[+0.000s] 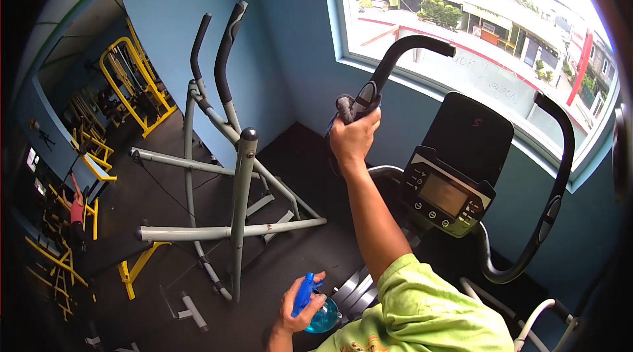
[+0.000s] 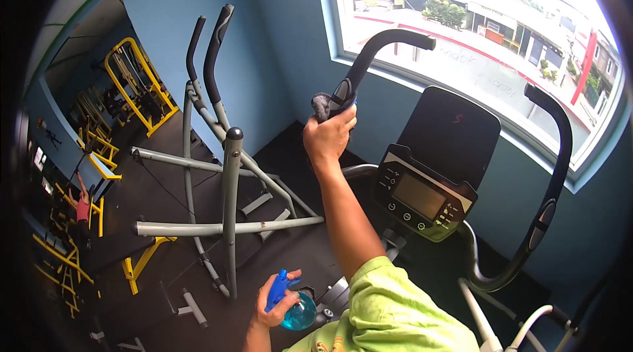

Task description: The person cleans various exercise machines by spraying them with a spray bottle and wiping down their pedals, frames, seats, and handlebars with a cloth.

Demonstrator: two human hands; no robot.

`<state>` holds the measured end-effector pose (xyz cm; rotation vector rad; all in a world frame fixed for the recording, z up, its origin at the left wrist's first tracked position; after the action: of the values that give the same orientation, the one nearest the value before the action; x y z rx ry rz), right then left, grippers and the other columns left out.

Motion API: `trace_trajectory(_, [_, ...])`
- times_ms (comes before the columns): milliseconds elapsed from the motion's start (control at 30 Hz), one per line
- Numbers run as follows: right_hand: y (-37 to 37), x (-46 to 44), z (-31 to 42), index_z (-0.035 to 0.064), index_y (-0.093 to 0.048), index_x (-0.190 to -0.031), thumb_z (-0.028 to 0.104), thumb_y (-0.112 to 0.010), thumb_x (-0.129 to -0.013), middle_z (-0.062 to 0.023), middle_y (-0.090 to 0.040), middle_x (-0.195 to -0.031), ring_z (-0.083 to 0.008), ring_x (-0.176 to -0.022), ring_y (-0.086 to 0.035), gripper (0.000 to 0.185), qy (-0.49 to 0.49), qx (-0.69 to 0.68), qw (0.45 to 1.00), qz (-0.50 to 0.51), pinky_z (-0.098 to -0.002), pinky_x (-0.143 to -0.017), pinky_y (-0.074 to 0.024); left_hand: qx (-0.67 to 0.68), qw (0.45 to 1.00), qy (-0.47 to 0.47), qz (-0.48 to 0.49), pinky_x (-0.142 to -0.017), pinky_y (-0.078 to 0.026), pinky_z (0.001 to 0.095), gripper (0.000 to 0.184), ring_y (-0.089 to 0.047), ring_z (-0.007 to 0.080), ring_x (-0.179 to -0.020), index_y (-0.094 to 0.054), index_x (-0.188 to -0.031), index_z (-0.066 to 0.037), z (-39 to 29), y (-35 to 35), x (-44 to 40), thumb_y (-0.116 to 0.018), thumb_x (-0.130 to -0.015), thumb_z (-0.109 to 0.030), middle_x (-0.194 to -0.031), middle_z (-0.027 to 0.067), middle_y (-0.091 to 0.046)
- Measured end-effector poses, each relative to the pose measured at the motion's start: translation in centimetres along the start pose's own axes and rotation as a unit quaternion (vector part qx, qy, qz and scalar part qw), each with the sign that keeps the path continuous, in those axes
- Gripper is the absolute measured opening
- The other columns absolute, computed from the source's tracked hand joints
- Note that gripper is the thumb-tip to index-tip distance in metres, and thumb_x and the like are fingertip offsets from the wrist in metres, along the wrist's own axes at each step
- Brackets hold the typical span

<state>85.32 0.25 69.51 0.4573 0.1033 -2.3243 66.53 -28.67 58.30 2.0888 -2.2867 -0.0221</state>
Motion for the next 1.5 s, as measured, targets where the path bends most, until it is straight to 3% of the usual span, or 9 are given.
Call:
trace_trajectory(300, [1.2, -8.1, 6.3, -0.0085, -0.032, -0.122, 0.014, -0.069, -0.081, -0.0308, -0.047, -0.113, -0.0458, -0.096, -0.064, 0.061, 0.013, 0.127, 0.990, -0.063, -0.0463, -0.084, -0.0563, 0.042, 0.998, 0.006, -0.038, -0.072, -0.054, 0.0247, 0.036, -0.061, 0.0066, -0.070, -0.057, -0.115, 0.005, 0.6, 1.6, 4.0, -0.065, -0.081, -0.005, -0.126, 0.0226, -0.061])
trace_trajectory(467, [0.5, -6.3, 5.1, -0.0069, -0.008, -0.146, 0.019, -0.069, -0.082, -0.0345, -0.037, -0.125, -0.0505, -0.109, -0.056, 0.092, 0.033, 0.187, 0.981, -0.031, -0.0489, -0.096, -0.0494, 0.013, 0.999, -0.011, 0.030, -0.078, -0.050, 0.0242, 0.043, -0.059, 0.0067, -0.078, -0.056, -0.123, 0.002, 0.4, -0.8, 1.6, -0.068, -0.083, -0.009, -0.125, 0.0140, -0.064])
trace_trajectory(667, [6.5, -12.8, 14.5, 0.0014, -0.046, -0.123, 0.008, -0.063, -0.085, -0.0224, -0.047, -0.115, -0.0416, -0.110, -0.054, 0.042, 0.214, 0.162, 0.954, -0.130, -0.0452, -0.093, -0.0485, 0.077, 0.995, -0.040, 0.048, -0.077, -0.054, 0.0270, 0.034, -0.063, 0.0073, -0.078, -0.058, -0.115, 0.001, -2.2, -2.5, -0.3, -0.066, -0.082, -0.005, -0.128, 0.0173, -0.061])
trace_trajectory(733, [6.5, -12.1, 17.8, 0.0104, -0.055, -0.120, 0.008, -0.062, -0.081, -0.0159, -0.057, -0.115, -0.0360, -0.113, -0.054, 0.039, 0.407, 0.186, 0.887, -0.111, -0.0460, -0.095, -0.0453, 0.067, 0.996, -0.043, 0.050, -0.076, -0.054, 0.0264, 0.033, -0.062, 0.0069, -0.077, -0.058, -0.114, 0.001, -1.7, -3.1, -0.9, -0.065, -0.082, -0.004, -0.128, 0.0171, -0.061])
trace_trajectory(933, [0.4, -9.2, 9.9, 0.0203, -0.064, -0.116, 0.020, -0.069, -0.069, -0.0054, -0.061, -0.117, -0.0269, -0.122, -0.052, 0.047, 0.507, 0.494, 0.570, 0.416, -0.0415, -0.103, -0.0374, 0.046, 0.995, -0.047, 0.074, -0.075, -0.054, 0.0259, 0.034, -0.061, 0.0065, -0.076, -0.058, -0.114, 0.001, -2.0, -4.4, -2.3, -0.064, -0.081, -0.004, -0.128, 0.0170, -0.062])
trace_trajectory(1167, [1.7, -14.4, 12.7, 0.0178, -0.065, -0.115, 0.023, -0.070, -0.077, -0.0077, -0.064, -0.118, -0.0245, -0.116, -0.058, 0.038, 0.445, 0.578, 0.642, 0.237, -0.0423, -0.095, -0.0411, 0.073, 0.996, -0.039, 0.040, -0.076, -0.053, 0.0251, 0.034, -0.060, 0.0061, -0.076, -0.058, -0.114, 0.001, -0.9, -3.8, -2.2, -0.064, -0.081, -0.005, -0.127, 0.0172, -0.062])
trace_trajectory(1267, [-0.9, -9.5, 10.3, 0.0185, -0.065, -0.112, 0.023, -0.069, -0.073, -0.0085, -0.065, -0.110, -0.0246, -0.113, -0.060, 0.040, 0.534, 0.597, 0.488, 0.347, -0.0426, -0.094, -0.0435, 0.086, 0.995, -0.045, 0.033, -0.076, -0.053, 0.0254, 0.034, -0.060, 0.0061, -0.076, -0.059, -0.113, 0.001, -1.2, -4.3, -2.7, -0.064, -0.081, -0.005, -0.127, 0.0178, -0.062])
trace_trajectory(1433, [2.4, -14.8, 11.7, 0.0162, -0.058, -0.122, 0.023, -0.064, -0.078, -0.0104, -0.065, -0.111, -0.0256, -0.116, -0.059, 0.045, 0.533, 0.563, 0.586, 0.236, -0.0467, -0.097, -0.0445, 0.064, 0.995, -0.062, 0.042, -0.076, -0.053, 0.0252, 0.035, -0.061, 0.0057, -0.077, -0.058, -0.114, 0.000, -2.9, -5.1, -4.5, -0.065, -0.080, -0.006, -0.128, 0.0184, -0.060])
trace_trajectory(1500, [5.3, -18.8, 12.7, 0.0132, -0.054, -0.128, 0.025, -0.065, -0.081, -0.0113, -0.067, -0.110, -0.0266, -0.109, -0.064, 0.049, 0.388, 0.552, 0.700, 0.235, -0.0420, -0.091, -0.0497, 0.079, 0.994, -0.067, 0.032, -0.075, -0.053, 0.0250, 0.036, -0.061, 0.0057, -0.076, -0.058, -0.114, 0.000, -3.3, -5.2, -4.8, -0.065, -0.079, -0.007, -0.128, 0.0182, -0.060])
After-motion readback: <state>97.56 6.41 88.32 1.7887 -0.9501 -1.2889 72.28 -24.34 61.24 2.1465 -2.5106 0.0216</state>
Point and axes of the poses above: each hand's wrist, its own x-axis away from the middle knuckle, its own y-axis out of the back of the hand, z = x × y, the point moved 7 cm from there along -x, towards the middle knuckle
